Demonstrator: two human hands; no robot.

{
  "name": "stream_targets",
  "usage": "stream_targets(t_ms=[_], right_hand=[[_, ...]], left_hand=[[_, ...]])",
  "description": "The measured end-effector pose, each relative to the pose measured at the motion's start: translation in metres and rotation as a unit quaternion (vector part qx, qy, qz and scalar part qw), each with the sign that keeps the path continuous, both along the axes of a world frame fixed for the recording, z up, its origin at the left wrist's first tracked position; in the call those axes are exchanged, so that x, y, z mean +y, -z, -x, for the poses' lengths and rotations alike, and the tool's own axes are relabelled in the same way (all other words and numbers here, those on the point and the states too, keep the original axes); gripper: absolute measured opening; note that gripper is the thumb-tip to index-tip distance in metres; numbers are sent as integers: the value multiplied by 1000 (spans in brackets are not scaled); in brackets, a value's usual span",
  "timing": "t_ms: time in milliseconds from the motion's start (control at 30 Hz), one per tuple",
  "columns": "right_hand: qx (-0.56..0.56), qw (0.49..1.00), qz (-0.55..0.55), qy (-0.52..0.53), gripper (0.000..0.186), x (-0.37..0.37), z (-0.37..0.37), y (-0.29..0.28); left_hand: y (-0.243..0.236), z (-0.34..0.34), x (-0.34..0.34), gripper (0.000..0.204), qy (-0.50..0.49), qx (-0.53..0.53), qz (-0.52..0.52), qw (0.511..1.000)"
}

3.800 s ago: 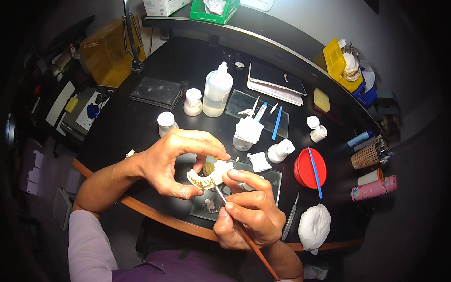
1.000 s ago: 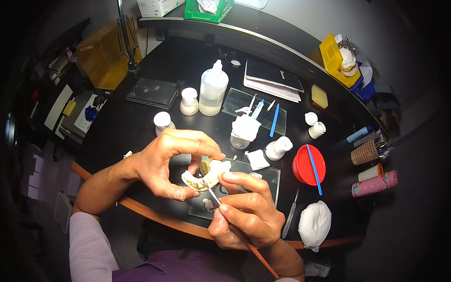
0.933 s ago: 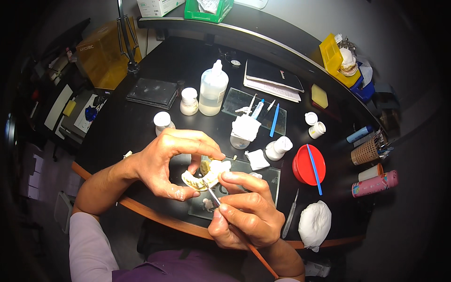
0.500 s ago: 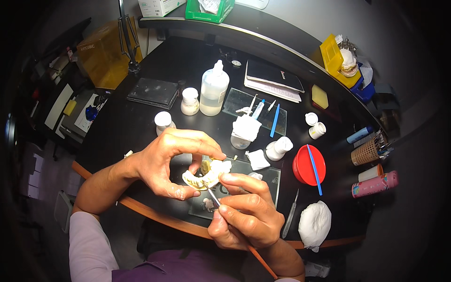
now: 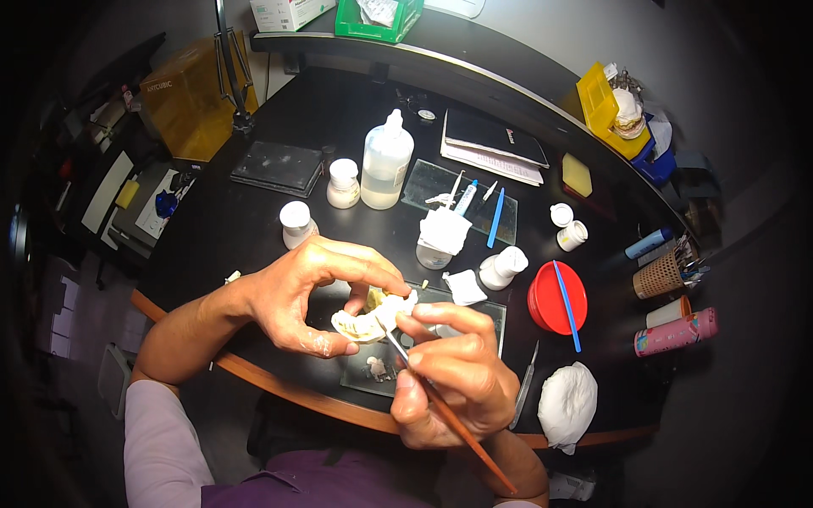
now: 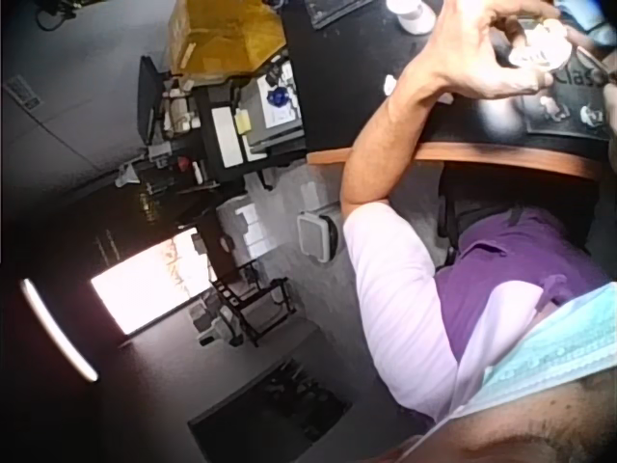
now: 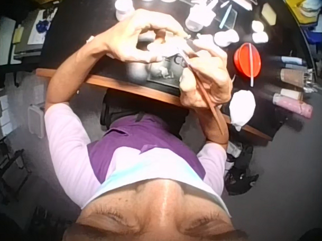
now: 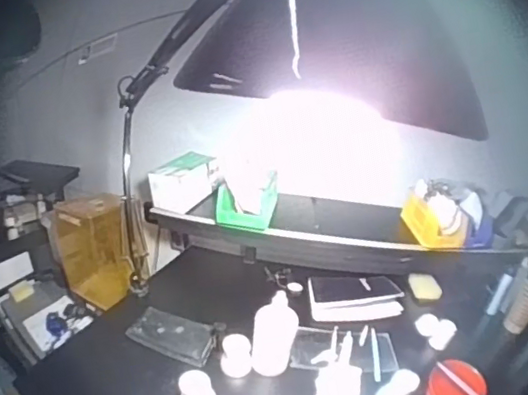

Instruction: The person applies a liquid material from a glass plate to a dental bridge using a small brush, then uses a metal tool to refine the surface of the bridge.

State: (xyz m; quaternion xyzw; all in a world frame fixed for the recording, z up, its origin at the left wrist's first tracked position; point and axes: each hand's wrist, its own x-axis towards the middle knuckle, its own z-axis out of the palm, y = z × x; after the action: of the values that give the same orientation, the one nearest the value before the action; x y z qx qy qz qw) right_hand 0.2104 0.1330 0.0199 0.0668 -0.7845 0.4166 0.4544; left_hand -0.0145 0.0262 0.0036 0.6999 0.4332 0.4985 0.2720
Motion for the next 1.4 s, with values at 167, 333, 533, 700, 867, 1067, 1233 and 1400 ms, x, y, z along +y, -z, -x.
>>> stream_targets(t_ms=[167,333,533,700,867,1067,1233,1400], right_hand=[[6,1000,16,5,23,9,6,2],[35,973,211,-86,22,8,12,2],[-6,951,259,-167,21,3,21,2],[-51,929,322,-175,24,1,20,3],[-95,931,310,-167,28,3,18,7],[-157,930,292,-161,29,3,14,0],[-172,932,277,-160,29,0,15,-4],[-164,935,262,-176,29,4,12,-1]], left_hand=[[3,0,1,70,14,-6,1,1000],[0,-7,4,64,70,-59,48,995],[0,-14,7,62,151,-56,96,982],[-2,-19,7,58,182,-57,142,971],[2,-18,9,61,203,-61,149,966],[-4,-20,8,59,192,-14,122,974],[3,-17,6,50,188,-27,138,972],[5,-19,8,44,186,-21,114,976]])
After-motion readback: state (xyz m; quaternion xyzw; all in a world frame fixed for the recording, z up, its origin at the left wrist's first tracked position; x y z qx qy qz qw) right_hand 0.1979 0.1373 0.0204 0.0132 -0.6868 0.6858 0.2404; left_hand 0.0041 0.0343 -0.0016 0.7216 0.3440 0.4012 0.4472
